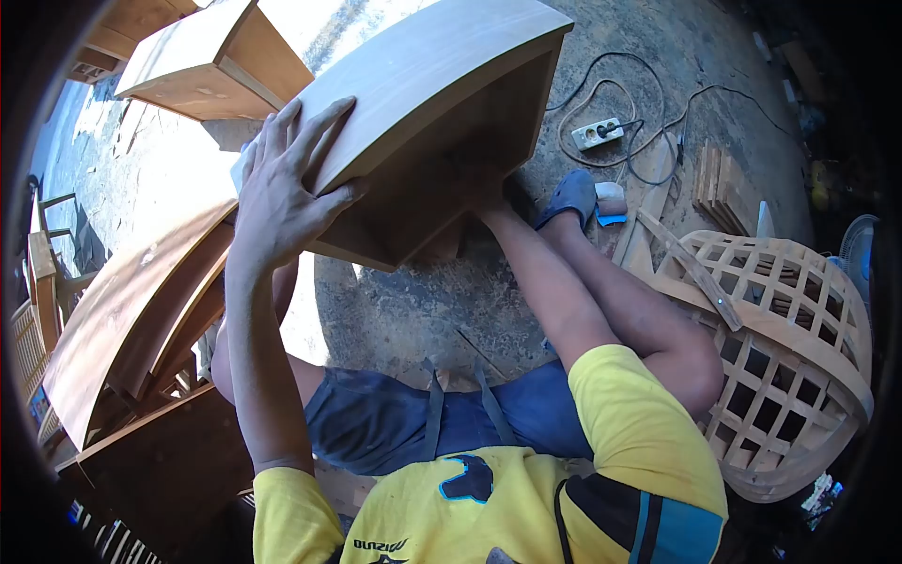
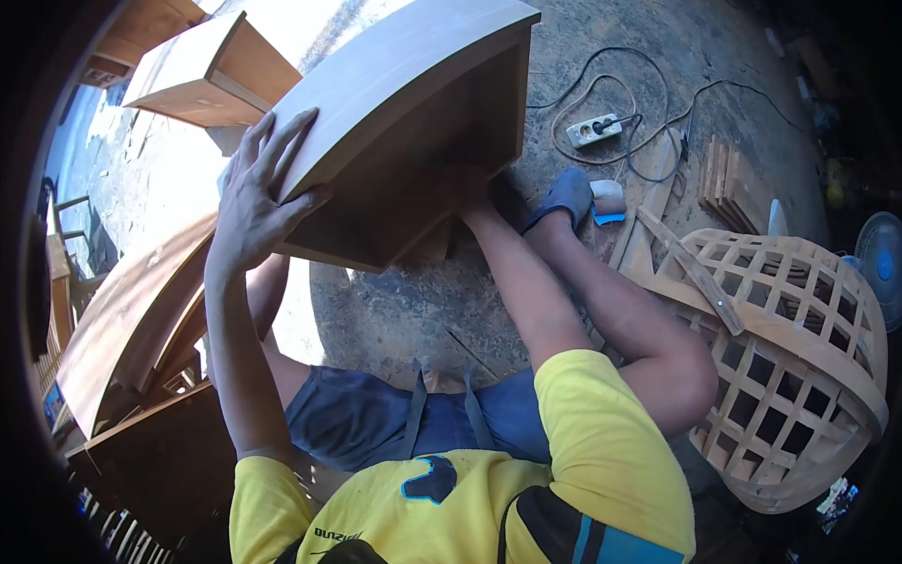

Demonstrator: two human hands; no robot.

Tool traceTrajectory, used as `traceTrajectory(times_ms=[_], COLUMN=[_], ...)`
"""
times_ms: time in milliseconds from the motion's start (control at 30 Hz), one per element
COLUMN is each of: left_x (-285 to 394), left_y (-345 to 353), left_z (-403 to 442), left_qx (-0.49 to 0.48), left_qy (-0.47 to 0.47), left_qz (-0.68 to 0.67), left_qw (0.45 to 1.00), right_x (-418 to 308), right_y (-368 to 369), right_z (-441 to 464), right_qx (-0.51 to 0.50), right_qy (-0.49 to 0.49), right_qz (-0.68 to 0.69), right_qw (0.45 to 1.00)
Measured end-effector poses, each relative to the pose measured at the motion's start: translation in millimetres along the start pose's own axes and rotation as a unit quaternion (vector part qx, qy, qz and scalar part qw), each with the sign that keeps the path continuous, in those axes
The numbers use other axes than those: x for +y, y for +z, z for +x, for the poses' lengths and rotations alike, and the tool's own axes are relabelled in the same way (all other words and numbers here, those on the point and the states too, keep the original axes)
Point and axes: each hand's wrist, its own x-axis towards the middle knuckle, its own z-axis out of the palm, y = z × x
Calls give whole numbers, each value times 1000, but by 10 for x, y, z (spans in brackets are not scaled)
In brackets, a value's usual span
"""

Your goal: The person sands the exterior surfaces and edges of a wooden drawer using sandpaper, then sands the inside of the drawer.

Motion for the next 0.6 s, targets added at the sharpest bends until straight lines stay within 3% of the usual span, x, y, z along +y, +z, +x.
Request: traceTrajectory(times_ms=[100, 267, 600], left_x=[75, 32, -84], left_y=[-50, -25, -2], left_z=[15, 30, 82], left_qx=[-4, -17, -11], left_qy=[1, -11, -6], left_qz=[9, -11, -23], left_qw=[1000, 1000, 1000], right_x=[581, 771, 684], right_y=[-193, -202, -1117], right_z=[243, 476, 305], right_qx=[-107, -241, -325], right_qy=[36, -11, -37], right_qz=[-116, -178, -173], right_qw=[987, 954, 929])
